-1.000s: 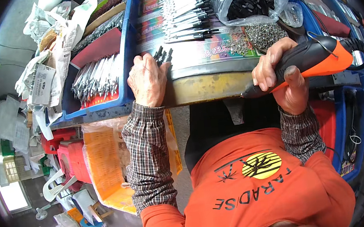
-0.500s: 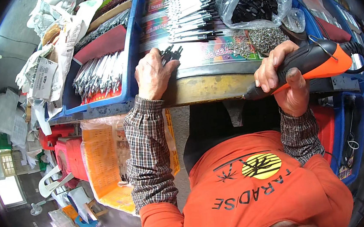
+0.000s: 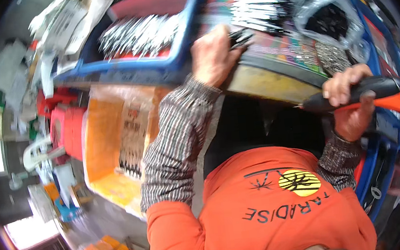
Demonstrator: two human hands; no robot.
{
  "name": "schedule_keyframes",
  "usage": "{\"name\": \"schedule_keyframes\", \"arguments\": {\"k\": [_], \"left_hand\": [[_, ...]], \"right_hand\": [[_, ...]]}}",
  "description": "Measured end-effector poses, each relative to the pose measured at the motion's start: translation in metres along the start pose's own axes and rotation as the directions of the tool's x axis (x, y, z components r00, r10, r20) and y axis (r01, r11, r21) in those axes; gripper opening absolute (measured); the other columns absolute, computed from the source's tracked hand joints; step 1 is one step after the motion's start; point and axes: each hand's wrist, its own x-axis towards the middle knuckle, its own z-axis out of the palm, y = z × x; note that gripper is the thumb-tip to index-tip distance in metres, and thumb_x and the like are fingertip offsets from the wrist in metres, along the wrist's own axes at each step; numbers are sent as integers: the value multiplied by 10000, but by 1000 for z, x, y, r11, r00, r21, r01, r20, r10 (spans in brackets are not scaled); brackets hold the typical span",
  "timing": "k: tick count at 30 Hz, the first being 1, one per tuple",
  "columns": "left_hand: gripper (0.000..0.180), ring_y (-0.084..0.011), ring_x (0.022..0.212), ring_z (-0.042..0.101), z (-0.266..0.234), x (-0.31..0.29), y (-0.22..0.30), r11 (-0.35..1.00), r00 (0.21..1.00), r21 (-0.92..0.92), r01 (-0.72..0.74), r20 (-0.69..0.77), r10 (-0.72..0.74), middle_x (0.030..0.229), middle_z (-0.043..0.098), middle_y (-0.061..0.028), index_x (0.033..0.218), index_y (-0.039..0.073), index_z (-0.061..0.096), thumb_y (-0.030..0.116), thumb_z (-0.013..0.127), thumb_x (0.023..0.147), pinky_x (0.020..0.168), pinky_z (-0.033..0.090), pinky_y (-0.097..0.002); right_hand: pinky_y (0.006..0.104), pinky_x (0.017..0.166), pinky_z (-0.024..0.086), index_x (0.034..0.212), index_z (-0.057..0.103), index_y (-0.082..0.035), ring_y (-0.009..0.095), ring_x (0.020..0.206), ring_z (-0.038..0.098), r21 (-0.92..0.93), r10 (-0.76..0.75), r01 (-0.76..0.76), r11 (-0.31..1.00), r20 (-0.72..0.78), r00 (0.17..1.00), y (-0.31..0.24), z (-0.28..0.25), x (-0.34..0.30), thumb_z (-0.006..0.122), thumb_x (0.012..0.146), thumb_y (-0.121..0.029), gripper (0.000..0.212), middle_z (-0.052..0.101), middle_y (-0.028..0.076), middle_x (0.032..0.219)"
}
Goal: The person assembles compass parts using a handheld power tool and arranges the assembled compasses into a basket by hand.
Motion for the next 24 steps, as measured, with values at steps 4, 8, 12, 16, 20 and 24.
{"name": "schedule_keyframes", "arguments": {"k": [4,8,12,16,20,24], "left_hand": [[244,-320,637,590,5,0,-3,990,985,-44,-136,-110,131,645,574,-160,701,30,532,188,707,641,572,465,-400],[144,-324,634,586,13,-11,-9,994,983,6,-106,-149,106,633,562,-150,659,37,534,123,647,635,590,470,-402],[111,-292,611,587,0,-18,6,986,963,14,-165,-215,165,696,555,-143,737,18,489,83,560,681,540,482,-372],[90,-243,582,558,-24,-42,22,938,879,-55,-342,-371,298,653,492,-85,737,33,451,80,517,699,500,462,-332],[108,-242,591,553,-61,-87,15,953,943,-93,-288,-202,266,645,477,-79,737,38,439,98,523,705,496,455,-325],[230,-298,658,582,-107,-133,-45,947,999,-320,17,31,-7,736,542,-134,857,19,502,-7,620,662,549,469,-348]], "right_hand": [[298,594,360,899,401,-64,129,554,423,-36,22,-22,999,13,1000,-4,-3,-4,574,807,-439,423,414,6,628],[290,629,342,913,413,-75,125,585,415,-30,77,-75,997,78,994,2,-3,-5,568,815,-428,397,414,2,648],[280,626,334,905,416,-72,118,589,413,-65,81,-74,995,114,990,1,-4,-1,582,813,-402,381,414,0,652],[270,615,333,896,410,-71,114,582,413,-77,92,-83,994,123,988,0,-2,3,592,808,-396,382,411,-3,649],[268,642,312,898,421,-61,112,605,397,13,157,-160,987,135,978,0,0,9,624,792,-363,379,395,2,653],[263,639,316,886,411,-66,107,597,400,-2,222,-225,974,169,960,0,4,12,632,787,-361,381,394,-1,649]]}}
